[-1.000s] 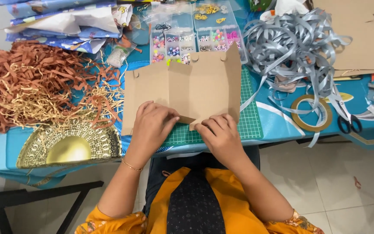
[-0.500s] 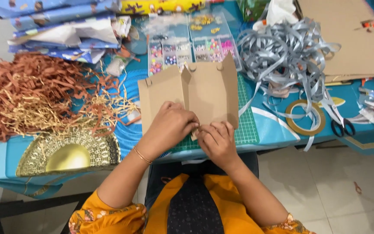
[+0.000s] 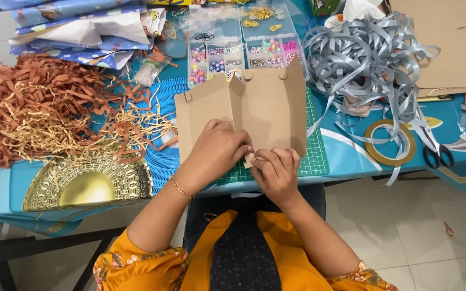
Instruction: Sorting small decorative items into a bag, assembling a small cardboard gift box by folding, and filling it with shredded paper.
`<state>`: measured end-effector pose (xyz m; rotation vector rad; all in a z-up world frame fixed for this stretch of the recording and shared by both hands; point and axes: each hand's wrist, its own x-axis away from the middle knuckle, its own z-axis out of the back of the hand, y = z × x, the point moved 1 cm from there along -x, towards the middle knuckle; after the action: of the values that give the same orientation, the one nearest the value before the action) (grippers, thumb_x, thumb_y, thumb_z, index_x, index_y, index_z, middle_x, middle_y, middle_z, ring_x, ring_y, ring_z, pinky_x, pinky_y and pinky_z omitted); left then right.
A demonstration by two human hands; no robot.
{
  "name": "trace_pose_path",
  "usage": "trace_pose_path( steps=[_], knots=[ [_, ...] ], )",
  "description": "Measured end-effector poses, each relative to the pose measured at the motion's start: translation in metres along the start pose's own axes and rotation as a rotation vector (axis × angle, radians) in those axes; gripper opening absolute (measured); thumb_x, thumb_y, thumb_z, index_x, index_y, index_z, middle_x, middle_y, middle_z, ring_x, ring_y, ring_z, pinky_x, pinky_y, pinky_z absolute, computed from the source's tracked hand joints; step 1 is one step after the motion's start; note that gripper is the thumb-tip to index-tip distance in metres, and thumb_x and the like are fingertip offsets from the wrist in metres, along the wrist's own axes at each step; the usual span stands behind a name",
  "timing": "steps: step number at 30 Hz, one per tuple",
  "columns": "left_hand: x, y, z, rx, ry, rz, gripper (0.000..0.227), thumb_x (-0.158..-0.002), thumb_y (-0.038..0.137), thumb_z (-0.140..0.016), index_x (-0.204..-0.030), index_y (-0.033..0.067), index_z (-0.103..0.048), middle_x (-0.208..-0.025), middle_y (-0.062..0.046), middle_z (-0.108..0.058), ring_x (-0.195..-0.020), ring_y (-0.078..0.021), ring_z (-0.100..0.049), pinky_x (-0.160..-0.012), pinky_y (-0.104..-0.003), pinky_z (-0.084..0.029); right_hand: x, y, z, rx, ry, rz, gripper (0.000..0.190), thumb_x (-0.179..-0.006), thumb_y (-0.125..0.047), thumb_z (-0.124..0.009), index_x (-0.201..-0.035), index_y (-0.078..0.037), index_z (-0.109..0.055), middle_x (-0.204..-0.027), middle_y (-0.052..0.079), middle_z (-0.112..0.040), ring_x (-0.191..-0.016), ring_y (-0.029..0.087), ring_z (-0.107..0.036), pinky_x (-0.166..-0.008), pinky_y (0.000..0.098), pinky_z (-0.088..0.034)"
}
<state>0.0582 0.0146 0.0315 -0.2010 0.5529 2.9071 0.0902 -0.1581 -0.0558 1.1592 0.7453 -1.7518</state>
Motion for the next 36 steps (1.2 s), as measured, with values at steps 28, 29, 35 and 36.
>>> trace_pose_path(
  steps=[28, 29, 35, 36],
  knots=[
    [0.009, 0.030, 0.012, 0.026, -0.045, -0.057, 0.029, -0.094, 0.030, -0.065, -0.109, 0.0049, -0.064, -0.082, -0.019, -0.075, -0.098, -0.0328, -0.067, -0.122, -0.057, -0.019, -0.010, 0.008, 0.019, -0.154, -0.267, -0.232, 0.035, -0.082, 0.000, -0.075, -0.114, -0.008, -0.062, -0.098, 0.002, -0.069, -0.091, 0.022, -0.062, -0.105, 0.0472, -0.039],
    [0.013, 0.035, 0.016, 0.027, -0.066, -0.050, 0.038, -0.088, 0.033, -0.074, -0.111, 0.0042, -0.064, -0.089, -0.022, -0.076, -0.101, -0.0354, -0.067, -0.123, -0.059, -0.018, -0.007, 0.010, 0.019, -0.159, -0.328, -0.261, 0.046, -0.080, -0.001, -0.075, -0.124, -0.006, -0.063, -0.097, 0.003, -0.069, -0.092, 0.021, -0.061, -0.110, 0.0488, -0.037],
    [0.025, 0.034, -0.007, -0.290, 0.014, -0.083, 0.044, -0.084, 0.036, -0.082, -0.111, 0.0035, -0.067, -0.109, -0.017, -0.069, -0.096, -0.0313, -0.068, -0.097, -0.047, -0.048, -0.013, 0.006, 0.018, -0.119, -0.340, -0.254, 0.041, -0.079, -0.001, -0.079, -0.117, -0.012, -0.068, -0.095, -0.001, -0.070, -0.093, 0.019, -0.062, -0.113, 0.0480, -0.035],
    [0.024, 0.032, -0.010, -0.290, 0.014, -0.083, 0.044, -0.084, 0.036, -0.082, -0.111, 0.0035, -0.067, -0.109, -0.017, -0.069, -0.096, -0.0313, -0.068, -0.097, -0.047, -0.048, -0.017, 0.005, 0.022, -0.118, -0.340, -0.254, 0.041, -0.079, -0.001, -0.079, -0.117, -0.012, -0.068, -0.095, -0.001, -0.070, -0.093, 0.019, -0.062, -0.113, 0.0480, -0.035]
  ],
)
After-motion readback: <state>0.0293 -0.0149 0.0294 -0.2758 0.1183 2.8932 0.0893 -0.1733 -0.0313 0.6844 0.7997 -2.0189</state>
